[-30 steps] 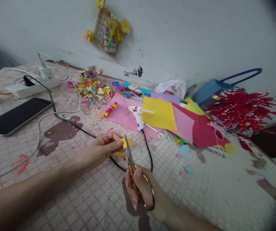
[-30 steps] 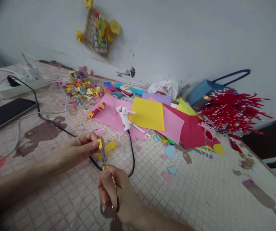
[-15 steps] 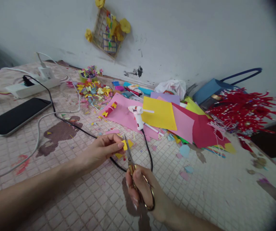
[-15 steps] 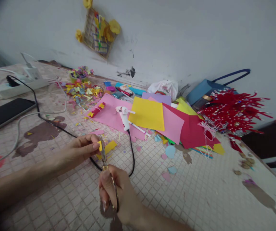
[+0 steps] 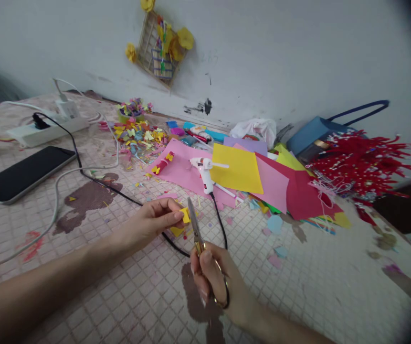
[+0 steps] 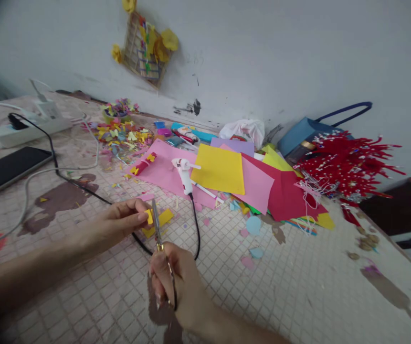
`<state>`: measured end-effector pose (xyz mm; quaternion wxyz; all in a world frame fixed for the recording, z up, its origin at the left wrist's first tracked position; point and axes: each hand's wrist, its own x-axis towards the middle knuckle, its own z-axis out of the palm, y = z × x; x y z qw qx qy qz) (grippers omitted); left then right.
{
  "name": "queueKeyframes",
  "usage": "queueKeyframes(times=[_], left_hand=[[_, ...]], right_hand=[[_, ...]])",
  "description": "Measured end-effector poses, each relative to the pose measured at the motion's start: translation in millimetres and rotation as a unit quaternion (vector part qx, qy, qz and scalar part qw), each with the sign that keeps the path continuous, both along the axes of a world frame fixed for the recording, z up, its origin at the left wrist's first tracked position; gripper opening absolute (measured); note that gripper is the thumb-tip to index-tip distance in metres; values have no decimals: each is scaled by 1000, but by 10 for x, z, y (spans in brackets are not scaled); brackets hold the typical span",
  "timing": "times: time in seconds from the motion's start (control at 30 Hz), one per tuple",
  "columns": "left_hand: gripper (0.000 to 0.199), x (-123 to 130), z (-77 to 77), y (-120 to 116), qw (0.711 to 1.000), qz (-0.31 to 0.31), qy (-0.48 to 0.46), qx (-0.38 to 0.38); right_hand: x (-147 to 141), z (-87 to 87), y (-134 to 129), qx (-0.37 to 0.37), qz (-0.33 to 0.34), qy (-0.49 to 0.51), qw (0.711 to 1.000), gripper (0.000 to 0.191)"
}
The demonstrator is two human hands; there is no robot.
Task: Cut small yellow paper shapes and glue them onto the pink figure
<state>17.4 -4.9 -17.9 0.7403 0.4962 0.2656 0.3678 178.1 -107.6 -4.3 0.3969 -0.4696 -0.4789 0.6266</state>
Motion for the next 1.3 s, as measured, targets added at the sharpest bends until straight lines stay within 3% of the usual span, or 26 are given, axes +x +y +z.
queueKeyframes(times=[0.13, 0.3, 0.4, 0.53, 0.67, 0.8, 0.9, 1.0, 1.13, 1.2, 1.3], left_hand=[[16, -58, 70, 109, 994, 22, 102, 43], [18, -123, 38, 225, 955, -9, 243, 168], [15, -140, 13, 225, 936, -17, 272, 225], [13, -165, 58, 226, 925, 20, 277, 259], [14, -158, 125, 216, 933, 44, 269, 234], [15, -79, 188, 93, 970, 2, 199, 140], [15, -16, 225, -38, 974, -25, 175, 145], [13, 3, 230, -132, 949, -8, 199, 243], [14, -21, 208, -181, 872, 16, 213, 441], [17, -23, 205, -191, 855, 6, 208, 475], [12, 0, 213, -205, 870, -1, 219, 441]], right_hand=[[120, 64, 127, 62, -62, -70, 994, 48], [240, 19, 246, 67, -86, -88, 990, 45], [248, -10, 272, 66, -78, -99, 990, 45], [246, -6, 297, 48, -87, -107, 989, 49], [262, 7, 311, 39, -85, -101, 990, 41], [250, -7, 295, 36, -68, -76, 994, 27], [220, -24, 272, 33, -52, -39, 997, 21], [194, -16, 251, 32, -44, -31, 998, 20], [176, 39, 235, 68, -45, -59, 995, 16], [174, 60, 233, 79, -48, -70, 993, 14], [178, 64, 235, 80, -44, -71, 993, 13]])
